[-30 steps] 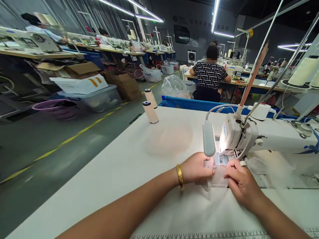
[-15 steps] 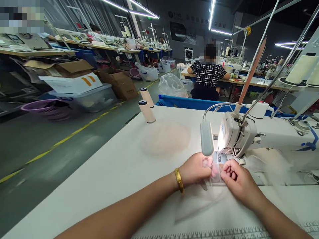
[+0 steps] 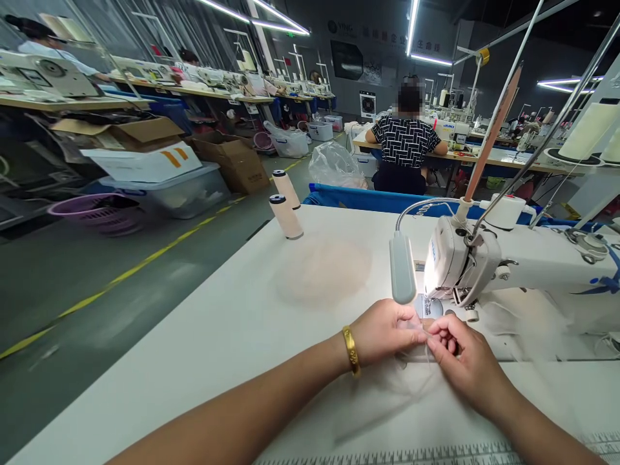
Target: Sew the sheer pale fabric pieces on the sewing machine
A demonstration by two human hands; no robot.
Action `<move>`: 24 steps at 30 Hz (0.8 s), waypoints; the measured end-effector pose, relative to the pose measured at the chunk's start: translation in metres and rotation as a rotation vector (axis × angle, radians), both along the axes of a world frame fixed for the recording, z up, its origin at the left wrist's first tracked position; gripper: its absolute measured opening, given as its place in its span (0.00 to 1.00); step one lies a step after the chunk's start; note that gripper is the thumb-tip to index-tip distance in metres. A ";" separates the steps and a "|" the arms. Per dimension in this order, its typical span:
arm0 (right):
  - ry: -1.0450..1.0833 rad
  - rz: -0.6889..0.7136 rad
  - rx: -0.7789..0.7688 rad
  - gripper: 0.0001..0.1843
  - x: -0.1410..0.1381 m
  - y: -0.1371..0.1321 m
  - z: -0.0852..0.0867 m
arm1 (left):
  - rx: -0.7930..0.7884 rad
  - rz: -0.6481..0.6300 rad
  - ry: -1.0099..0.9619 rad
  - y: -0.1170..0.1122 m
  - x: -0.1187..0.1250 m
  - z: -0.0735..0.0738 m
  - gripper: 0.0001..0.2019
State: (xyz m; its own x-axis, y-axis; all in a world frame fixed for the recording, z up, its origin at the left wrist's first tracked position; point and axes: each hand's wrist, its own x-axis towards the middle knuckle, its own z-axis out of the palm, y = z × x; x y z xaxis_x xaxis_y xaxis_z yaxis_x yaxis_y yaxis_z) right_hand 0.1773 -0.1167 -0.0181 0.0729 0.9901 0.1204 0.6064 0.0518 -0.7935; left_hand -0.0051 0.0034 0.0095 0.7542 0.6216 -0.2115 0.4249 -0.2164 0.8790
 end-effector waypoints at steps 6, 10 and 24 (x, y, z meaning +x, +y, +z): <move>0.020 -0.014 0.029 0.09 -0.001 0.001 -0.002 | 0.058 0.047 -0.078 -0.002 0.002 -0.011 0.14; 0.046 -0.020 0.034 0.10 -0.002 0.002 -0.002 | 0.073 0.042 -0.081 -0.004 0.003 -0.015 0.13; -0.129 -0.006 0.226 0.08 -0.003 0.004 -0.002 | 0.099 0.060 -0.196 -0.016 0.010 -0.012 0.10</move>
